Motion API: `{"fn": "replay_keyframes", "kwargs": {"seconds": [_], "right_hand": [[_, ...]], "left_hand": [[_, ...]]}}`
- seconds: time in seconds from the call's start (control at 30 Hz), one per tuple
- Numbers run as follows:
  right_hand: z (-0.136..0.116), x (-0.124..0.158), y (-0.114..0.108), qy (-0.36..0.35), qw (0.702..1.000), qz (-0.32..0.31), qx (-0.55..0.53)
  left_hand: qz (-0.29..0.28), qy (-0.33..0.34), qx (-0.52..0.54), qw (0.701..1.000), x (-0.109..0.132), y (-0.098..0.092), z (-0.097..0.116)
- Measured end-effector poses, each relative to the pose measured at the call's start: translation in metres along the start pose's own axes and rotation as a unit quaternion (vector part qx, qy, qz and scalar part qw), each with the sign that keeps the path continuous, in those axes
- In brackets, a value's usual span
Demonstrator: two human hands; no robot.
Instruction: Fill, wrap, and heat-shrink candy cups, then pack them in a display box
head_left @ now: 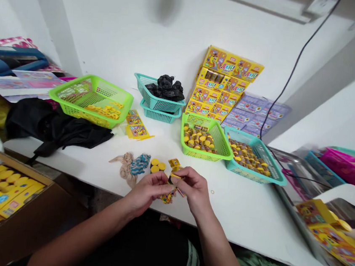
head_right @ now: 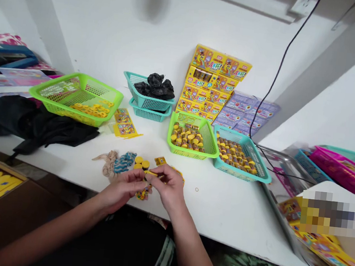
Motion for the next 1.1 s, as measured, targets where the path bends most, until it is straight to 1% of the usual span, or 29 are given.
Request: {"fn": "replay_keyframes", "kwargs": {"seconds": [0.07, 0.2, 0.23, 0.3, 0.4, 0.5, 0.6, 0.7, 0.8, 0.87, 0.93, 1.0, 1.03, 1.1], "right_hand": [[0.003, 0.001, 0.001, 0.01, 0.998, 0.016, -0.052], [0.008, 0.004, 0.002, 0.002, 0.986, 0.087, -0.139], [0.008, 0.004, 0.002, -0.004, 0.984, 0.096, -0.148], [0.007, 0.006, 0.002, -0.015, 0.986, 0.088, -0.141], [0.002, 0.01, 0.004, -0.039, 0.995, 0.037, -0.081], [-0.003, 0.014, 0.005, -0.085, 0.996, -0.005, -0.012], [-0.005, 0.016, 0.005, -0.143, 0.988, -0.007, 0.066], [-0.004, 0.015, 0.002, -0.183, 0.975, -0.011, 0.125], [-0.003, 0.014, -0.003, -0.164, 0.978, -0.021, 0.129], [-0.005, 0.014, -0.006, -0.157, 0.973, -0.022, 0.168], [-0.009, 0.014, -0.006, -0.182, 0.954, -0.032, 0.238], [-0.012, 0.014, -0.005, -0.216, 0.934, -0.046, 0.282], [-0.012, 0.014, -0.005, -0.223, 0.931, -0.049, 0.285], [-0.012, 0.015, -0.006, -0.218, 0.938, -0.038, 0.267]], "left_hand": [[-0.001, -0.01, 0.031, 0.999, 0.0, 0.003, -0.003], [-0.016, -0.035, 0.076, 0.996, -0.001, 0.008, -0.009], [-0.022, -0.037, 0.086, 0.995, -0.001, 0.009, -0.009], [-0.034, -0.033, 0.106, 0.993, -0.002, 0.011, -0.008], [-0.038, -0.032, 0.141, 0.989, -0.004, 0.012, -0.003], [-0.026, -0.047, 0.173, 0.984, -0.005, 0.01, 0.001], [-0.012, -0.05, 0.194, 0.98, -0.005, 0.008, 0.002], [-0.017, -0.053, 0.191, 0.98, -0.006, 0.007, -0.001], [-0.036, -0.066, 0.179, 0.981, -0.007, 0.007, -0.005], [-0.043, -0.071, 0.181, 0.98, -0.009, 0.007, -0.006], [-0.041, -0.073, 0.193, 0.978, -0.009, 0.008, -0.006], [-0.029, -0.077, 0.208, 0.975, -0.01, 0.008, -0.006], [-0.025, -0.077, 0.213, 0.974, -0.011, 0.008, -0.005], [-0.029, -0.071, 0.209, 0.975, -0.012, 0.008, -0.005]]}}
Point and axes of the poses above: each hand's wrist, its own x-axis away from the middle knuckle, its own y-axis out of the palm, z = x × y, the point moved 2 cm from there along -x, towards the middle knuckle, and after that the axes turned 3 degrees about -z, right-handed, at the moved point
